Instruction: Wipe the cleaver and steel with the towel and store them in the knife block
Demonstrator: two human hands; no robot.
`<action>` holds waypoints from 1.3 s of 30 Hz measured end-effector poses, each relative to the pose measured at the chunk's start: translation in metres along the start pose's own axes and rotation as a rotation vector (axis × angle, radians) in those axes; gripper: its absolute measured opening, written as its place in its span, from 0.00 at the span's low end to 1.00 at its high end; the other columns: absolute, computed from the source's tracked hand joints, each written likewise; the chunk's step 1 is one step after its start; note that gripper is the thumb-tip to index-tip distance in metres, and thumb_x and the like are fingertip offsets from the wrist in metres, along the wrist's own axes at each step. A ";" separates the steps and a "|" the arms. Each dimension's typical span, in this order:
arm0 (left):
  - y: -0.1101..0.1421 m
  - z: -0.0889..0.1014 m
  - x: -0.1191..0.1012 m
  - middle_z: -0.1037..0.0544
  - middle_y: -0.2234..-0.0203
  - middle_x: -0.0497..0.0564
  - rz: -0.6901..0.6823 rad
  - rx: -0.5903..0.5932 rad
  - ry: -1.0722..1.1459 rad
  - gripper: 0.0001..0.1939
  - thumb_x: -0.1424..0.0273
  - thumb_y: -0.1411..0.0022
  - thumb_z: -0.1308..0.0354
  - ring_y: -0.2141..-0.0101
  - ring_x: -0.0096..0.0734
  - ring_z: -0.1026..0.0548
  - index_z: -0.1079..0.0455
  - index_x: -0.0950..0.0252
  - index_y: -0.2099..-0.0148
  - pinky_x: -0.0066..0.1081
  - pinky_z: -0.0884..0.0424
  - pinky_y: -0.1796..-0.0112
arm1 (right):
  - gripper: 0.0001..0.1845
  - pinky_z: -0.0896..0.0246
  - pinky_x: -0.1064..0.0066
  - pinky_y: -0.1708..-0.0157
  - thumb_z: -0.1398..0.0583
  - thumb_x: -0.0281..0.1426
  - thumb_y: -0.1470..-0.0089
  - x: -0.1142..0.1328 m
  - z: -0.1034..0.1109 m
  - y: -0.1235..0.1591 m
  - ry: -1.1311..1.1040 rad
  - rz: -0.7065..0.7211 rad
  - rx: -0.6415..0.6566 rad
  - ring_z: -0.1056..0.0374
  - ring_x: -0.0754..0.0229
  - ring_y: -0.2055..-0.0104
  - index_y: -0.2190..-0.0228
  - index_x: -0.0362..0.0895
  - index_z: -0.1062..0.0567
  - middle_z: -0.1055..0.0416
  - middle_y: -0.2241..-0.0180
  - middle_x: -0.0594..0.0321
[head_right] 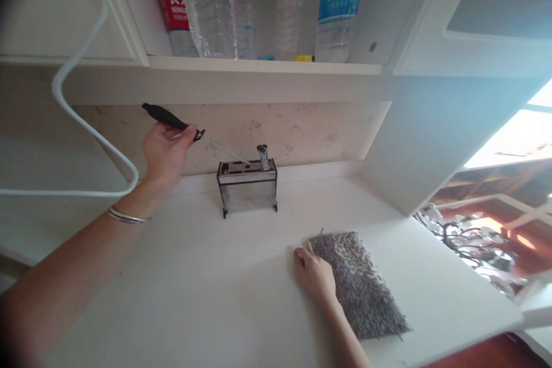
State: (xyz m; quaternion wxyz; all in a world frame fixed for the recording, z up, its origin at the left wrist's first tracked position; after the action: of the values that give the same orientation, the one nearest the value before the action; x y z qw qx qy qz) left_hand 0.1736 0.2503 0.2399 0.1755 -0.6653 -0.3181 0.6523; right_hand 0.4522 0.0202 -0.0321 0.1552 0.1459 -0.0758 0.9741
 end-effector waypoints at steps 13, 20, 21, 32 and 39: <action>-0.006 -0.014 0.009 0.23 0.68 0.45 -0.041 0.070 -0.092 0.16 0.61 0.46 0.35 0.67 0.27 0.24 0.32 0.65 0.59 0.32 0.25 0.64 | 0.17 0.45 0.73 0.69 0.52 0.40 0.37 0.002 0.002 -0.004 0.017 -0.021 0.027 0.25 0.58 0.67 0.59 0.55 0.25 0.22 0.70 0.66; -0.017 -0.025 0.006 0.23 0.68 0.47 -0.064 0.120 -0.162 0.16 0.60 0.45 0.36 0.67 0.29 0.24 0.32 0.65 0.60 0.34 0.26 0.64 | 0.17 0.45 0.73 0.68 0.52 0.40 0.38 0.004 0.004 -0.004 0.021 -0.043 0.059 0.25 0.58 0.65 0.59 0.55 0.24 0.22 0.69 0.65; -0.020 -0.028 0.005 0.23 0.68 0.48 -0.088 0.136 -0.169 0.16 0.61 0.45 0.36 0.67 0.30 0.24 0.33 0.65 0.60 0.34 0.26 0.65 | 0.17 0.45 0.73 0.68 0.52 0.40 0.38 0.004 0.004 -0.004 0.022 -0.041 0.057 0.25 0.58 0.65 0.59 0.55 0.24 0.22 0.68 0.65; -0.035 -0.072 -0.011 0.23 0.70 0.49 -0.222 0.288 -0.272 0.11 0.67 0.48 0.36 0.68 0.32 0.23 0.32 0.65 0.64 0.31 0.27 0.64 | 0.17 0.45 0.73 0.68 0.52 0.40 0.38 0.006 0.006 -0.003 0.049 -0.040 0.056 0.26 0.58 0.65 0.59 0.56 0.24 0.22 0.69 0.64; -0.033 -0.084 -0.013 0.22 0.69 0.50 -0.226 0.303 -0.240 0.09 0.68 0.46 0.38 0.68 0.32 0.23 0.31 0.65 0.62 0.31 0.27 0.65 | 0.17 0.45 0.72 0.69 0.52 0.40 0.37 0.006 0.006 -0.002 0.052 -0.051 0.063 0.26 0.58 0.65 0.59 0.56 0.25 0.22 0.68 0.64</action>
State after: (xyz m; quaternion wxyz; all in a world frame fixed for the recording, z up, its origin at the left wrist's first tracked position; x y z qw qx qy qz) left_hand 0.2504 0.2815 0.2787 0.3064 -0.5092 -0.3073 0.7433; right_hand 0.4494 0.0226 -0.0241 0.1773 0.1271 -0.0371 0.9752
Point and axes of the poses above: each hand's wrist, its own y-axis away from the middle knuckle, its own z-axis out of the back of the hand, x = y × z, the point moved 2 cm from there along -y, towards the middle knuckle
